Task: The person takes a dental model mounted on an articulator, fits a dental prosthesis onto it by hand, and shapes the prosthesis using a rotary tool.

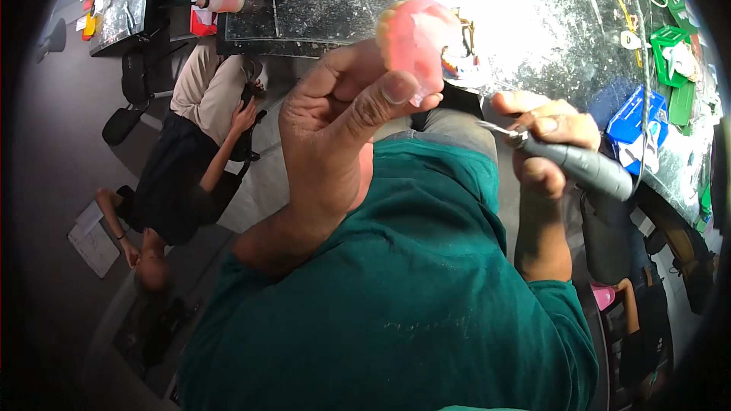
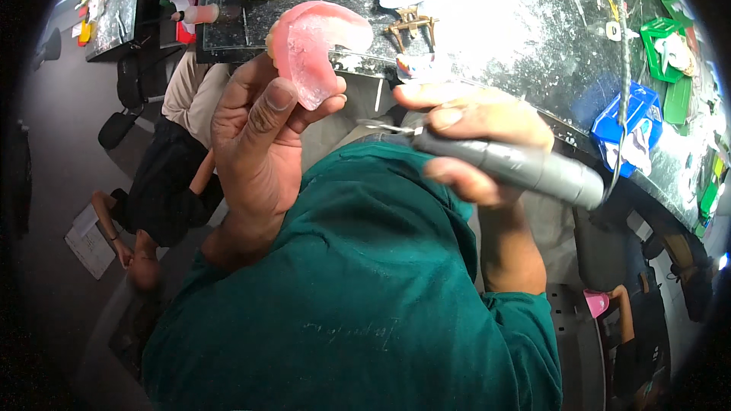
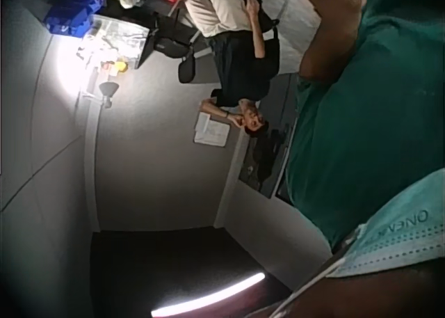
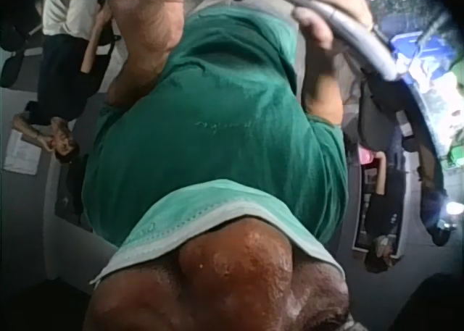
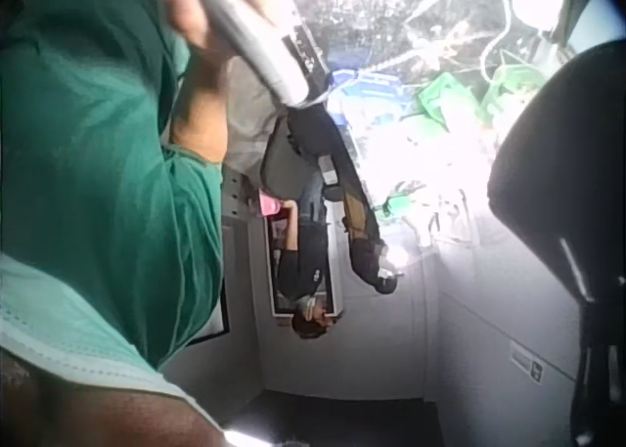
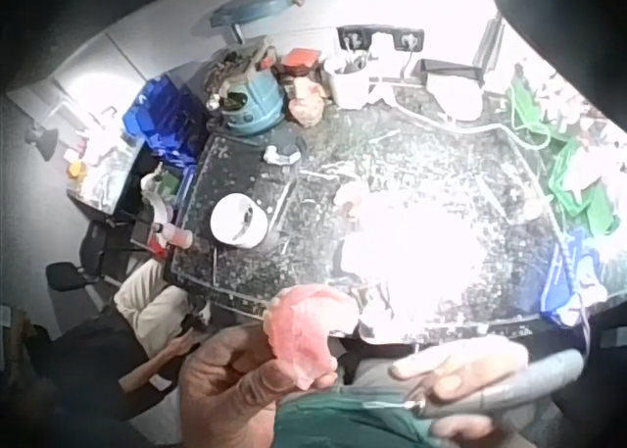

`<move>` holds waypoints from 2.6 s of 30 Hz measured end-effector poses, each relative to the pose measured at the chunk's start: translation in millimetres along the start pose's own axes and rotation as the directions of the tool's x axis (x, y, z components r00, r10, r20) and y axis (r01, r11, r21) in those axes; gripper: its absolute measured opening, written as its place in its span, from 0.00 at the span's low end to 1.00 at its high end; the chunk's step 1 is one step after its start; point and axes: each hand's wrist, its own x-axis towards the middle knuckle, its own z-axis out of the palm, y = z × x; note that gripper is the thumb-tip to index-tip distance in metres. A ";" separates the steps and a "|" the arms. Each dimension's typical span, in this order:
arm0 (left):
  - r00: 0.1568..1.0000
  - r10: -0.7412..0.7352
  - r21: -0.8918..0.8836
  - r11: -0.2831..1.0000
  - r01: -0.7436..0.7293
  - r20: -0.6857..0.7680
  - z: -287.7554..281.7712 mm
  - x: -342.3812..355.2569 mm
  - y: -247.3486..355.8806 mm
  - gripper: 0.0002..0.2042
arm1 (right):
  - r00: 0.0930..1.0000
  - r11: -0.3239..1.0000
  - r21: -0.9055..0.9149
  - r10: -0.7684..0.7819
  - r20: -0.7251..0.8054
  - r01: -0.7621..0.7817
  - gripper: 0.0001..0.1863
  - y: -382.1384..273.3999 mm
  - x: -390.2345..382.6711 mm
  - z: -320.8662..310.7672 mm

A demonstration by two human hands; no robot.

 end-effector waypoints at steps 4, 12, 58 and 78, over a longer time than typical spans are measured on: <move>0.999 -0.011 0.032 0.999 0.010 0.036 9.5 2.5 -1.9 0.18 | 0.985 0.997 0.024 -0.065 -0.160 0.070 0.18 -3.9 1.5 15.8; 0.999 0.027 0.076 0.997 -0.030 0.042 27.2 5.7 -2.9 0.20 | 0.984 0.984 0.162 -0.047 -0.174 0.075 0.19 -2.7 5.6 14.5; 0.995 0.055 0.084 0.995 -0.062 0.082 32.0 8.8 -2.3 0.21 | 0.979 0.992 0.130 0.022 -0.202 0.004 0.16 0.4 -0.2 12.6; 0.989 0.083 0.078 0.993 -0.094 0.125 25.5 13.1 -3.3 0.20 | 0.963 0.978 0.210 0.039 -0.266 0.018 0.16 -1.2 4.8 21.3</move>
